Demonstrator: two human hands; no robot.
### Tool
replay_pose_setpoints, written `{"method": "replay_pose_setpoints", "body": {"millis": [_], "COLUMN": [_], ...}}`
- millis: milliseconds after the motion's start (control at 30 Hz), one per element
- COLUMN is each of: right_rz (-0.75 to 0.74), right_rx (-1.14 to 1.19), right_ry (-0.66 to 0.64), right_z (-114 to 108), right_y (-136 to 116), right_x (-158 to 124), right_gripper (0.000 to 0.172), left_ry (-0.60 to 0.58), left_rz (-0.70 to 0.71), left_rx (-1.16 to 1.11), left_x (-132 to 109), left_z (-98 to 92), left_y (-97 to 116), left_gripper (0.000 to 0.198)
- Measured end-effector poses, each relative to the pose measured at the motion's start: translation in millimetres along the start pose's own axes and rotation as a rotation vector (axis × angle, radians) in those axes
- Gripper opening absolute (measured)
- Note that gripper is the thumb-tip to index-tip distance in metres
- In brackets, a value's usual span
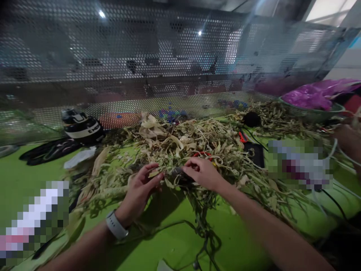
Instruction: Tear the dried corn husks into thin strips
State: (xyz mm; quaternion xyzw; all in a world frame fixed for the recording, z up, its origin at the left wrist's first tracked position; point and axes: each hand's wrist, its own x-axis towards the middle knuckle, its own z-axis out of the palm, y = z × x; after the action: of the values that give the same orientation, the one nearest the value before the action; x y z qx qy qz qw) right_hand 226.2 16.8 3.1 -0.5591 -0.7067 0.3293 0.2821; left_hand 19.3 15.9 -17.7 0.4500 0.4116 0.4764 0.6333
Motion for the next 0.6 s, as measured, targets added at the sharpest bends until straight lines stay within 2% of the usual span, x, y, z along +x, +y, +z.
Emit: {"method": "replay_pose_setpoints", "body": {"millis": [67,133,200,367,500,600], "right_rz": [-0.038,-0.031,-0.004,0.024,0.003,0.006], "right_rx": [0.152,0.196,0.196,0.167,0.05,0.089], "right_ry": [-0.119,-0.255,-0.315,-0.338,-0.257,-0.315], "right_z": [5.8,13.1,19.6,29.1,33.3,28.5], "right_y": [-9.4,-16.1,-19.4,-18.9,-17.1,-17.6], "right_x": [-4.5,-9.4,-13.5,-17.9,-18.2,-16.6], "right_gripper": [0.034,0.032,0.028,0.028,0.018,0.015], "left_ry": [-0.036,-0.054,-0.06,-0.041,-0.036,-0.018], "left_rz": [-0.031,-0.032,-0.021,-0.015,-0.066,-0.103], "left_rx": [0.034,0.063,0.075,0.085,0.028,-0.017], "left_x": [-3.0,-5.1,-6.5,-9.6,-9.4,-7.5], "left_z": [2.5,4.6,5.8,7.3,8.6,8.4], "left_y": [-0.2,-1.4,-2.8,-3.4,-2.8,-2.6], "left_gripper": [0.038,0.037,0.036,0.033,0.03,0.031]}}
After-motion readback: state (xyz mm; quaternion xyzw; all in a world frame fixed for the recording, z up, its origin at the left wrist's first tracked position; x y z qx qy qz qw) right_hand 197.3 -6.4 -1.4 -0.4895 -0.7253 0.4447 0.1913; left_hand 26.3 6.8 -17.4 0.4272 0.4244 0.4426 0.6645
